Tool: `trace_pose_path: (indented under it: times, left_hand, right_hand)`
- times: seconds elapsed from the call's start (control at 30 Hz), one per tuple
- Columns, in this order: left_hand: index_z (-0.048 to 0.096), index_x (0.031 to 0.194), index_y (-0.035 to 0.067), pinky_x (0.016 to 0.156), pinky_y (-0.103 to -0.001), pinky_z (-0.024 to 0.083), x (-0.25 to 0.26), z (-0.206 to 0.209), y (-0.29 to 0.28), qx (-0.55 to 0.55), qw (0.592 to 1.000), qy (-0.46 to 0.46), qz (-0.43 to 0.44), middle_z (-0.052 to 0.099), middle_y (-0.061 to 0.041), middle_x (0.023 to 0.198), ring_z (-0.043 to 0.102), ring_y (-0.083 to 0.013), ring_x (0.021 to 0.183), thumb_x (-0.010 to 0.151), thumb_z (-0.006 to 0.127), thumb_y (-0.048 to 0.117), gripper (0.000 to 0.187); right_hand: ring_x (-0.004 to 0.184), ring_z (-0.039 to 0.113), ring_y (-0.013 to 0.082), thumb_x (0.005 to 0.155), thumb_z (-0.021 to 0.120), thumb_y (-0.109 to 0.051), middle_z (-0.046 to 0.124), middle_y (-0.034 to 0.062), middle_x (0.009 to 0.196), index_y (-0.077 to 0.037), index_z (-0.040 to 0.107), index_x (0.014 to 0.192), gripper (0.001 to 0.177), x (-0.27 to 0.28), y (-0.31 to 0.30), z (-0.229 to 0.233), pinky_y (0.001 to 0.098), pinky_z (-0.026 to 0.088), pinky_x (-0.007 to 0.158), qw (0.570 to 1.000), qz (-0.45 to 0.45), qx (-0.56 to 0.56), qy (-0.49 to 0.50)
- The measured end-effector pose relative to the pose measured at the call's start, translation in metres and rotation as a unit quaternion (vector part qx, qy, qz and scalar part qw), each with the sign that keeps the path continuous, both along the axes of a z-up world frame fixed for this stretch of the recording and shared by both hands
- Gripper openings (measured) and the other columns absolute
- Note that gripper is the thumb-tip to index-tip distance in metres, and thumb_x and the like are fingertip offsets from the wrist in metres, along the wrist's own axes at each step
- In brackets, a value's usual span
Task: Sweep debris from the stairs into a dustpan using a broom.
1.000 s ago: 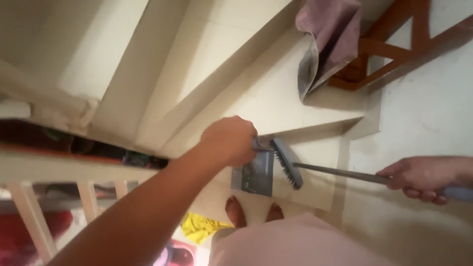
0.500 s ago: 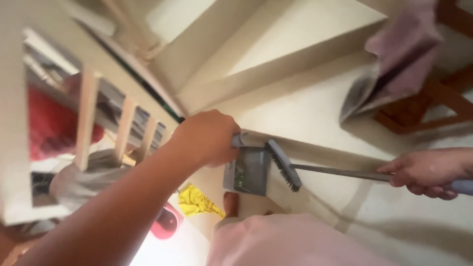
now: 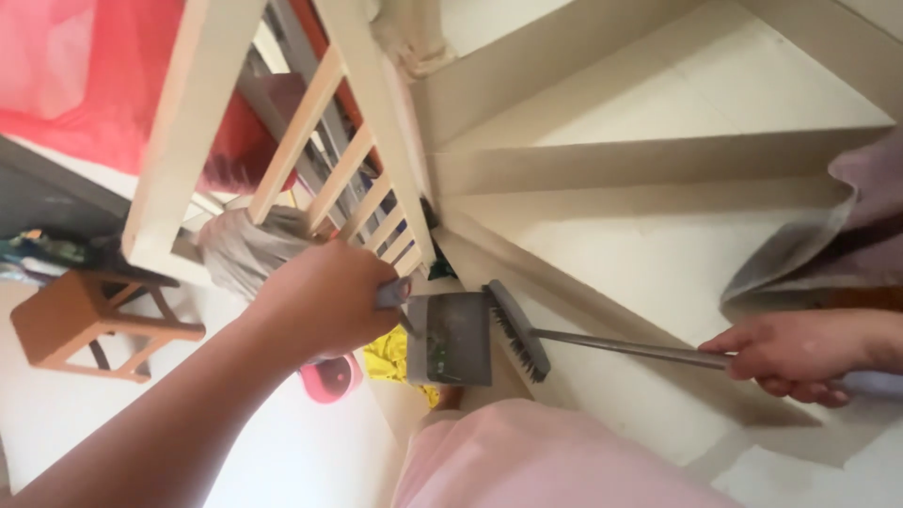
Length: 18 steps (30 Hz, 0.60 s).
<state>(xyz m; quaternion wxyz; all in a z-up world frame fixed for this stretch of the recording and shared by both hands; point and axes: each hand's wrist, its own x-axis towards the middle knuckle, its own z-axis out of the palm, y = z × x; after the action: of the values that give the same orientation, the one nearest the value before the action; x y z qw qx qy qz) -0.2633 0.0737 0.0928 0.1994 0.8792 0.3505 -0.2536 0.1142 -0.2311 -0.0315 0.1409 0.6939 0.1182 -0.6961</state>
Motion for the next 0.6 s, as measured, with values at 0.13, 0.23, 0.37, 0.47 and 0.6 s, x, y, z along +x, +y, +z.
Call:
trace_pose_path:
  times: [0.13,0.23,0.37,0.47,0.6]
  left_hand:
    - [0.077,0.087,0.018,0.073,-0.046,0.06,-0.018,-0.001,-0.008,-0.019,0.997,0.041,0.067,0.074,-0.01,0.08,0.075,-0.0314,0.08,0.079,0.068,0.029,0.016]
    - [0.078,0.087,0.019,0.076,-0.046,0.059,-0.031,-0.009,-0.01,0.005,0.997,0.025,0.068,0.073,-0.01,0.08,0.073,-0.0316,0.082,0.079,0.072,0.034,0.018]
    - [0.078,0.088,0.018,0.077,-0.043,0.06,-0.043,-0.02,-0.009,-0.004,0.996,0.032,0.084,0.075,-0.008,0.081,0.075,-0.0287,0.082,0.082,0.07,0.034,0.02]
    - [0.079,0.087,0.017,0.078,-0.042,0.06,-0.049,-0.024,-0.006,-0.008,0.994,0.032,0.101,0.076,-0.008,0.08,0.075,-0.028,0.082,0.084,0.071,0.035,0.02]
    - [0.079,0.089,0.017,0.08,-0.039,0.062,-0.053,-0.032,0.002,-0.04,0.987,0.063,0.146,0.08,-0.005,0.079,0.079,-0.0236,0.08,0.086,0.072,0.031,0.016]
  right_hand:
    - [0.045,0.044,0.0164,0.099,0.058,-0.019,0.047,0.0044,0.065,-0.023,0.043,0.16,0.063,-0.006,0.014,0.001,0.0343,0.041,0.041,0.999,0.022,0.024,0.012]
    - [0.045,0.042,0.0166,0.098,0.058,-0.018,0.045,0.0047,0.065,-0.025,0.042,0.16,0.064,-0.004,0.018,-0.008,0.0344,0.041,0.041,0.999,0.027,0.029,0.025]
    - [0.044,0.043,0.0158,0.099,0.058,-0.018,0.047,0.0043,0.065,-0.026,0.042,0.158,0.061,-0.003,0.018,-0.019,0.0337,0.042,0.041,0.999,0.036,0.029,0.012]
    - [0.044,0.044,0.0156,0.1,0.058,-0.018,0.044,0.0042,0.064,-0.029,0.041,0.16,0.063,0.0,0.021,-0.03,0.0336,0.042,0.041,0.999,0.04,0.029,0.023]
    - [0.044,0.044,0.0154,0.101,0.059,-0.02,0.049,0.0041,0.066,-0.031,0.043,0.161,0.063,-0.007,0.03,-0.044,0.034,0.041,0.04,0.998,0.058,0.018,0.007]
